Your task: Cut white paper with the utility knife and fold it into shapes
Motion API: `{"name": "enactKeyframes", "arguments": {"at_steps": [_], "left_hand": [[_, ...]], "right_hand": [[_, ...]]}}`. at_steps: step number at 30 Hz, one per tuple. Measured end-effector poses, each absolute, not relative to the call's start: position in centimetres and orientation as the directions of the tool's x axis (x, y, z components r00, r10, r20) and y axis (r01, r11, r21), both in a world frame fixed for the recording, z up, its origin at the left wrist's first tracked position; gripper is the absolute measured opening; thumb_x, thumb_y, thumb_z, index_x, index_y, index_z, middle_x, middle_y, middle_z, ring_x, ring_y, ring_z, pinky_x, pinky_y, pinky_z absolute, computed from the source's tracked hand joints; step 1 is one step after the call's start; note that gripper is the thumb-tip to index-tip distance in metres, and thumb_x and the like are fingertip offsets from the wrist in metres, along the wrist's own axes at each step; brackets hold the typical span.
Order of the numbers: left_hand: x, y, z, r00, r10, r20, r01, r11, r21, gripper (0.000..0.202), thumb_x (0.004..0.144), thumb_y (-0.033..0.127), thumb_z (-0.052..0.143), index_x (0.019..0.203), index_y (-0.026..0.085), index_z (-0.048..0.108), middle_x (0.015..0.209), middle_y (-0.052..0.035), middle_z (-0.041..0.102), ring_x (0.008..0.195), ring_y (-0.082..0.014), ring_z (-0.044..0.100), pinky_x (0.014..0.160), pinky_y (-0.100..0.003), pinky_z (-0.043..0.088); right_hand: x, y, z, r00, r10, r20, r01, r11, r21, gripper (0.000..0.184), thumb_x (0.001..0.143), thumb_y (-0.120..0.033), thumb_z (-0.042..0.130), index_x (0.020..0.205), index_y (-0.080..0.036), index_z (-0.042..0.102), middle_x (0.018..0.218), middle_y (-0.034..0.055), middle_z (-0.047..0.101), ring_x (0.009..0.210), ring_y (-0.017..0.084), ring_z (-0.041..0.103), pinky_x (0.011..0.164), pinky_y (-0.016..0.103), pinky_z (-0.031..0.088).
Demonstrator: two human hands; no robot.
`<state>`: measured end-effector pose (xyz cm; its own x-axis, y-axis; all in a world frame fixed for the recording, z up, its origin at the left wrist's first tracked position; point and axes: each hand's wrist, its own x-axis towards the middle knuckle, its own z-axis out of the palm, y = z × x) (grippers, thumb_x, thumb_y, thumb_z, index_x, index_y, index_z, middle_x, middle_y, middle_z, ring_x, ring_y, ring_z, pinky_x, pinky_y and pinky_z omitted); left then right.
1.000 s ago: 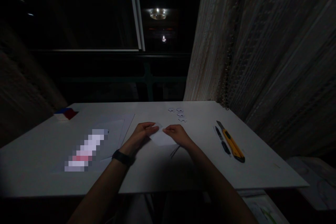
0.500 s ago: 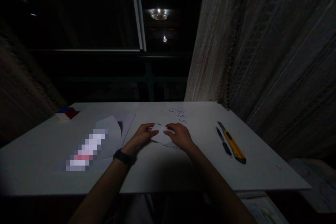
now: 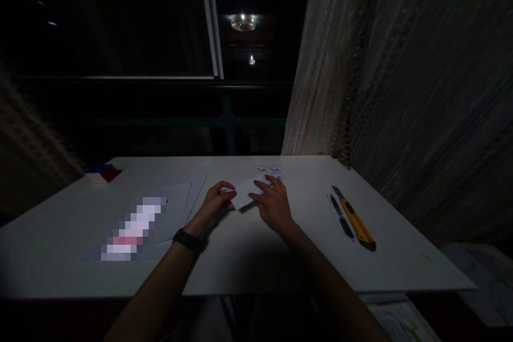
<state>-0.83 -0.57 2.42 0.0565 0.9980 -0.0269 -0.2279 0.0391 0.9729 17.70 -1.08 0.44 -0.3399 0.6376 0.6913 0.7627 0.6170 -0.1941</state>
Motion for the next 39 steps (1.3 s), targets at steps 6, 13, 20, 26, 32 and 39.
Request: {"name": "enactKeyframes", "arguments": {"at_steps": [6, 13, 20, 26, 32, 39], "left_hand": [[-1.0, -0.6, 2.9, 0.05, 0.999, 0.012, -0.271, 0.002, 0.962, 0.027, 0.059, 0.022, 0.07, 0.083, 0.011, 0.063, 0.074, -0.006, 0.066, 0.063, -0.0145, 0.061, 0.055, -0.023, 0.05], [-1.0, -0.6, 2.8, 0.068, 0.997, 0.024, -0.278, -0.004, 0.961, 0.03, 0.06, 0.024, 0.071, 0.085, 0.01, 0.066, 0.075, -0.0075, 0.066, 0.063, -0.0146, 0.061, 0.056, -0.023, 0.05], [-1.1, -0.4, 2.5, -0.003, 0.994, 0.105, -0.33, -0.1, 0.938, 0.033, 0.06, 0.029, 0.071, 0.088, 0.012, 0.065, 0.073, -0.0037, 0.064, 0.066, -0.0143, 0.06, 0.062, -0.026, 0.051], [-1.2, -0.6, 2.7, 0.104, 0.989, 0.107, -0.349, -0.064, 0.935, 0.028, 0.061, 0.024, 0.069, 0.086, 0.012, 0.065, 0.074, -0.0044, 0.064, 0.067, -0.015, 0.06, 0.062, -0.027, 0.051], [-1.6, -0.9, 2.6, 0.301, 0.943, 0.144, -0.377, -0.021, 0.926, 0.026, 0.06, 0.015, 0.058, 0.084, 0.01, 0.067, 0.077, -0.0091, 0.067, 0.073, -0.0226, 0.062, 0.069, -0.039, 0.052], [-1.3, -1.1, 2.6, 0.355, 0.928, 0.111, -0.274, -0.011, 0.962, 0.04, 0.057, 0.015, 0.071, 0.096, 0.008, 0.066, 0.077, -0.0129, 0.069, 0.073, -0.0239, 0.065, 0.072, -0.039, 0.051]], "right_hand": [[17.7, -1.2, 1.0, -0.061, 0.62, 0.782, 0.788, 0.511, -0.343, 0.029, 0.078, -0.021, 0.054, 0.103, -0.031, 0.065, 0.143, -0.0012, 0.027, 0.127, 0.032, 0.025, 0.099, 0.053, 0.027], [17.7, -0.6, 0.4, -0.138, 0.81, 0.57, 0.573, 0.535, -0.621, 0.042, 0.079, -0.024, 0.053, 0.121, -0.029, 0.052, 0.133, 0.0058, 0.044, 0.117, 0.024, 0.045, 0.099, 0.041, 0.034], [17.1, -0.4, 0.0, 0.029, 0.908, 0.418, 0.353, 0.382, -0.854, 0.08, 0.066, -0.02, 0.065, 0.134, -0.038, 0.027, 0.143, 0.0047, 0.027, 0.109, 0.028, 0.051, 0.085, 0.045, 0.045], [16.7, -0.5, 0.3, -0.24, 0.929, 0.281, -0.041, 0.28, -0.959, 0.069, 0.066, -0.023, 0.066, 0.13, -0.027, 0.041, 0.113, 0.0065, 0.061, 0.092, 0.021, 0.061, 0.084, 0.039, 0.047], [17.6, -0.5, 1.2, -0.219, 0.941, 0.259, 0.055, 0.277, -0.959, 0.033, 0.057, -0.027, 0.072, 0.089, -0.019, 0.071, 0.091, 0.0065, 0.069, 0.086, 0.024, 0.063, 0.082, 0.04, 0.047], [18.3, -0.1, 1.5, -0.178, 0.966, 0.189, 0.075, 0.205, -0.976, 0.028, 0.058, -0.025, 0.069, 0.084, -0.016, 0.072, 0.077, 0.0058, 0.071, 0.073, 0.02, 0.063, 0.073, 0.035, 0.048]]}}
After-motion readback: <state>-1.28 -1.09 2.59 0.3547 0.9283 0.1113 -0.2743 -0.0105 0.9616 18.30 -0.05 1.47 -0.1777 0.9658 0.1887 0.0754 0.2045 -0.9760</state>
